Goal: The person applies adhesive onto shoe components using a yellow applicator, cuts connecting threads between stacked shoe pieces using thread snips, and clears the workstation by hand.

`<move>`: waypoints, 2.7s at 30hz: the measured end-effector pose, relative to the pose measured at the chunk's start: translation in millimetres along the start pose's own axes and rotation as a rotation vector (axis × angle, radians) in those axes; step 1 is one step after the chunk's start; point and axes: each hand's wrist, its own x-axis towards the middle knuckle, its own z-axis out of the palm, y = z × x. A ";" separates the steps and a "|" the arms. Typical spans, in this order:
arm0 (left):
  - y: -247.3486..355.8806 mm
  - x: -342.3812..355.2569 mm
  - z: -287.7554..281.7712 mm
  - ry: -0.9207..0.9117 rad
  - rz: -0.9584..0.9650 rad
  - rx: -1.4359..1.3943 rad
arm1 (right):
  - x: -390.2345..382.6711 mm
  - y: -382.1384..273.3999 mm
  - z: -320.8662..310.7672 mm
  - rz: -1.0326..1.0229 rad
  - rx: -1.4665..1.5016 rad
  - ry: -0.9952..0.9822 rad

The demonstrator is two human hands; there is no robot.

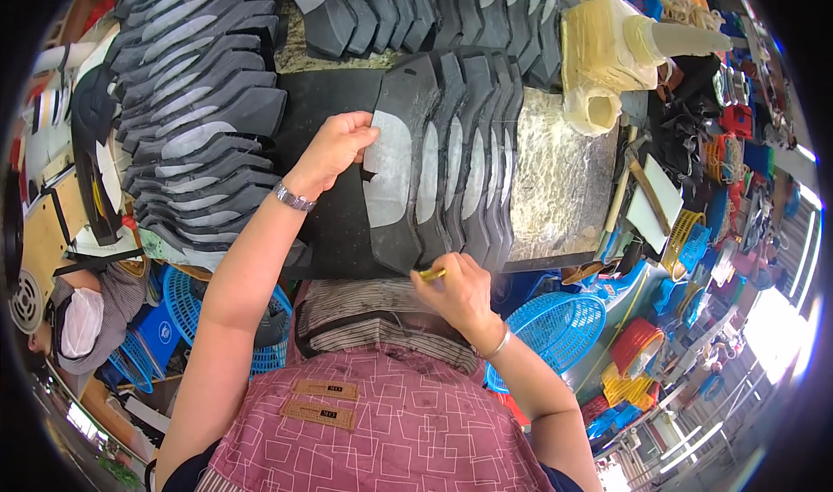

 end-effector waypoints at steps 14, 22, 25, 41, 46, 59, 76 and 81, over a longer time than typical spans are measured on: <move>21.2 -37.7 -8.6 0.327 0.053 -0.146 | 70.7 55.4 -121.3 -0.047 -0.152 0.517; 31.0 -67.9 -8.7 0.382 0.133 -0.123 | 71.5 138.3 -133.8 -0.149 -1.152 -0.145; 40.8 -86.9 0.2 0.413 0.155 -0.135 | 76.3 130.8 -200.2 -0.287 -0.861 0.322; 176.5 -17.5 107.6 0.085 0.628 0.443 | 187.2 159.9 -268.7 0.107 0.058 0.725; 225.0 91.2 197.7 0.157 0.766 1.185 | 228.1 176.5 -288.6 0.024 0.067 0.599; 288.6 166.4 257.2 -0.179 0.568 1.776 | 118.9 178.5 -177.2 0.043 -0.043 0.757; 295.8 207.1 225.0 -0.418 0.194 0.677 | -116.1 221.8 -168.2 0.644 0.072 0.761; 280.2 224.0 207.9 -0.380 0.015 0.533 | -83.4 236.8 -177.6 0.376 -0.200 0.726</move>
